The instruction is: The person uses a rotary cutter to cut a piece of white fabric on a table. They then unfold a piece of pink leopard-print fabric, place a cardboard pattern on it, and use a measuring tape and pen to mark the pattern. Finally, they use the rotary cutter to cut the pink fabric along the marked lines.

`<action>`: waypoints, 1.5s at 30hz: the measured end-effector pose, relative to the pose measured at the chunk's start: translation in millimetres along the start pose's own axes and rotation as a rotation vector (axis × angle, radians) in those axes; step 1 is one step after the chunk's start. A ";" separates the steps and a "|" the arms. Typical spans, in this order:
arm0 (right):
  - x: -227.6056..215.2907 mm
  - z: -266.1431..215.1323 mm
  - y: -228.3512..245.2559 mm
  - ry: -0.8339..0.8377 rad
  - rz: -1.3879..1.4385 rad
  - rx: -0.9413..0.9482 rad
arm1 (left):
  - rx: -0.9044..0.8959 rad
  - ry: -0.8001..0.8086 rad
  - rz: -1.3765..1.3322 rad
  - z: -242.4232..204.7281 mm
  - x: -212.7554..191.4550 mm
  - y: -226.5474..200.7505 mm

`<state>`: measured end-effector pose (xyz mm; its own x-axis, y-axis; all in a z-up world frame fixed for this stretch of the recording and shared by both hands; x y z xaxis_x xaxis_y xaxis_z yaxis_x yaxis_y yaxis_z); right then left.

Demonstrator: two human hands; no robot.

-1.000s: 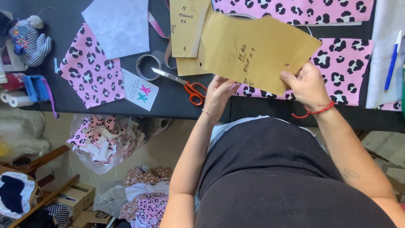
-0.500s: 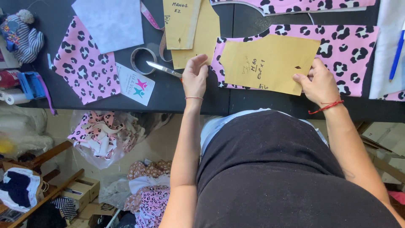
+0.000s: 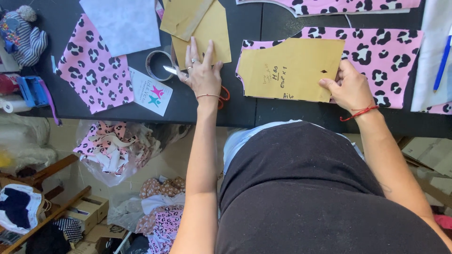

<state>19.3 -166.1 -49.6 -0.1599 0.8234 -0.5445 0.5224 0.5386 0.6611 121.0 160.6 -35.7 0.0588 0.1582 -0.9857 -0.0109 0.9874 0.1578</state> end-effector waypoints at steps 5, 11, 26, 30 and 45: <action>0.8 -1.8 -3.2 0.019 0.033 0.055 | 0.084 -0.186 -0.266 -9.6 -56.4 -18.9; 3.3 3.1 -7.6 0.010 -0.020 0.013 | 0.504 -0.268 -0.525 -54.4 -76.5 -104.6; 0.5 6.3 -23.5 -0.027 0.073 -0.043 | 0.662 -0.112 -0.344 -79.4 -50.1 -148.7; -0.9 5.4 -16.9 -0.046 0.086 -0.143 | 0.619 -0.147 -0.382 -79.6 -46.2 -147.2; -9.1 -2.6 -2.3 -0.068 0.234 -0.063 | 0.650 -0.067 -0.372 -78.7 -43.8 -147.2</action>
<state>17.3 -174.4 -44.8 0.0172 0.9140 -0.4053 0.4853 0.3468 0.8026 41.5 8.2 -20.4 0.0041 -0.2067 -0.9784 0.6116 0.7746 -0.1611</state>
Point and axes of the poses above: each hand's wrist, its own z-axis towards the middle knuckle, its own x-axis out of the palm, y = z × x, the point moved 10 cm from there along z, towards the middle knuckle, and after that the axes turned 14 degrees about z, right-handed, at the moved point
